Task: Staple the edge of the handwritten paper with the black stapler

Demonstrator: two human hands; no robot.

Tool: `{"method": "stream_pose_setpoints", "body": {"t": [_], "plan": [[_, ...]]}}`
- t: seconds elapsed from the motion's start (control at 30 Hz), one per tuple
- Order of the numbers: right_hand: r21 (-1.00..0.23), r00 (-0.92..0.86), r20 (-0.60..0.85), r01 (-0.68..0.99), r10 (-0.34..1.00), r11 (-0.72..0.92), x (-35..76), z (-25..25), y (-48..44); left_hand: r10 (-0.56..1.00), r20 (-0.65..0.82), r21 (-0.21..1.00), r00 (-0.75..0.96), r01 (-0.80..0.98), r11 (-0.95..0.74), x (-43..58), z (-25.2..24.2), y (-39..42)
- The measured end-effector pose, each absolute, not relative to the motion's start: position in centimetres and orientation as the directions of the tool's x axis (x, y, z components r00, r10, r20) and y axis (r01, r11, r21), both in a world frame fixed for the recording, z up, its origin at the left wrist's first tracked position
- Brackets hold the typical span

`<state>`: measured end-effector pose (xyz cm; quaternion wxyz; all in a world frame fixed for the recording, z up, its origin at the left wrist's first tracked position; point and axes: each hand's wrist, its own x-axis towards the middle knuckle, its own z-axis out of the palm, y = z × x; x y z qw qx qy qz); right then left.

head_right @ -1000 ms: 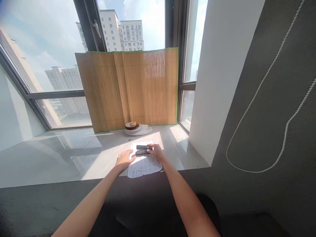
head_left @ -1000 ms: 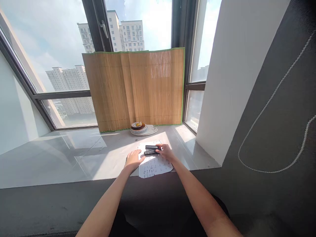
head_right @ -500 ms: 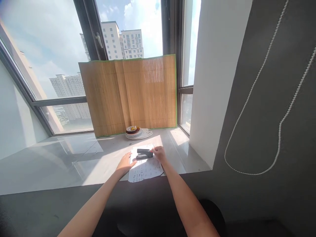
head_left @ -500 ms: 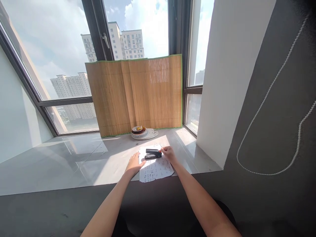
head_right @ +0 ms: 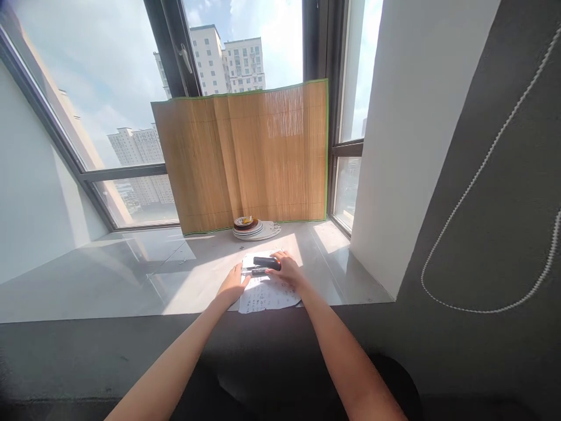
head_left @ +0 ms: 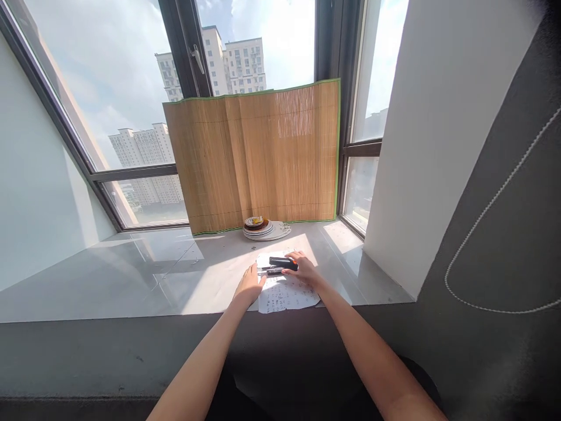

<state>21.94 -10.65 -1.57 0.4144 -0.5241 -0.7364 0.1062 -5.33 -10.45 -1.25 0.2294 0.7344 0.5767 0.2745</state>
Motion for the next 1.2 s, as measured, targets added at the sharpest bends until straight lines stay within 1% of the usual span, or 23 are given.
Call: {"method": "stream_pose_setpoints", "body": {"t": [0.07,0.13,0.2,0.27,0.3,0.33,0.37,0.4,0.43,0.47,0.5,0.6,0.67,0.73,0.87,0.93,1.0,1.03,1.1,1.2], "plan": [[-0.556,-0.154,0.452,0.722,0.878,0.413,21.8,-1.7,-10.7,0.975,0.148,0.684,0.168,0.695,-0.224,-5.1,-1.1,-10.6],[-0.546,-0.162,0.437,0.734,0.885,0.404,21.8,-1.8,-10.8,0.974,0.160,0.708,0.160,0.669,-0.227,-5.1,-0.9,-10.8],[-0.552,-0.160,0.446,0.726,0.881,0.411,21.8,-2.1,-10.9,0.968,0.197,0.739,0.158,0.625,-0.252,-5.1,-0.7,-11.1],[-0.544,-0.150,0.494,0.715,0.856,0.439,21.9,-2.4,-10.9,0.956,0.250,0.803,0.152,0.520,-0.293,-5.0,-0.3,-11.5],[-0.527,-0.146,0.541,0.708,0.828,0.470,21.9,-2.6,-10.9,0.953,0.269,0.850,0.141,0.431,-0.303,-4.8,-0.2,-11.7],[-0.501,-0.145,0.600,0.699,0.787,0.510,21.8,-2.8,-10.8,0.959,0.263,0.910,0.107,0.304,-0.283,-4.6,0.0,-11.8],[-0.466,-0.147,0.662,0.688,0.735,0.557,21.8,-2.9,-10.6,0.971,0.229,0.960,0.064,0.151,-0.236,-4.4,0.1,-11.9],[-0.424,-0.153,0.720,0.675,0.677,0.604,21.8,-3.1,-10.4,0.985,0.173,0.985,0.023,-0.006,-0.173,-4.2,0.3,-11.9],[-0.374,-0.168,0.770,0.662,0.615,0.649,21.8,-3.2,-10.2,0.995,0.104,0.984,-0.003,-0.143,-0.103,-4.0,0.4,-11.8],[-0.319,-0.191,0.809,0.652,0.556,0.688,21.7,-3.3,-10.0,0.999,0.031,0.969,-0.010,-0.244,-0.032,-3.8,0.4,-11.6],[-0.261,-0.219,0.838,0.646,0.501,0.718,21.7,-3.4,-9.8,0.999,-0.033,0.952,0.002,-0.304,0.032,-3.6,0.4,-11.4],[-0.094,-0.316,0.868,0.652,0.382,0.753,21.7,-3.4,-9.6,0.983,-0.168,0.916,0.073,-0.358,0.183,-3.5,0.4,-10.6],[-0.010,-0.388,0.853,0.657,0.350,0.754,21.6,-3.3,-9.7,0.969,-0.230,0.884,0.094,-0.396,0.248,-3.6,0.3,-10.2],[0.039,-0.450,0.822,0.656,0.349,0.754,21.4,-3.1,-9.9,0.962,-0.253,0.864,0.099,-0.424,0.271,-3.7,0.2,-10.1],[0.068,-0.506,0.785,0.642,0.356,0.763,21.0,-2.8,-10.1,0.961,-0.253,0.862,0.108,-0.426,0.275,-3.7,0.1,-10.2],[0.059,-0.509,0.784,0.631,0.356,0.773,20.9,-2.8,-10.1,0.964,-0.245,0.874,0.099,-0.407,0.264,-3.7,0.2,-10.3],[0.000,-0.463,0.798,0.639,0.385,0.770,20.9,-2.9,-10.2,0.970,-0.229,0.891,0.083,-0.382,0.243,-3.6,0.3,-10.2],[-0.058,-0.412,0.810,0.653,0.418,0.755,21.0,-2.9,-10.2,0.973,-0.219,0.901,0.076,-0.368,0.231,-3.5,0.3,-10.2],[-0.216,-0.263,0.813,0.692,0.520,0.689,21.0,-2.9,-10.4,0.979,-0.194,0.921,0.060,-0.334,0.203,-3.4,0.3,-10.3],[-0.455,-0.042,0.715,0.729,0.698,0.511,21.0,-2.8,-10.7,0.986,-0.160,0.947,0.048,-0.275,0.167,-3.3,0.0,-10.5]]}}
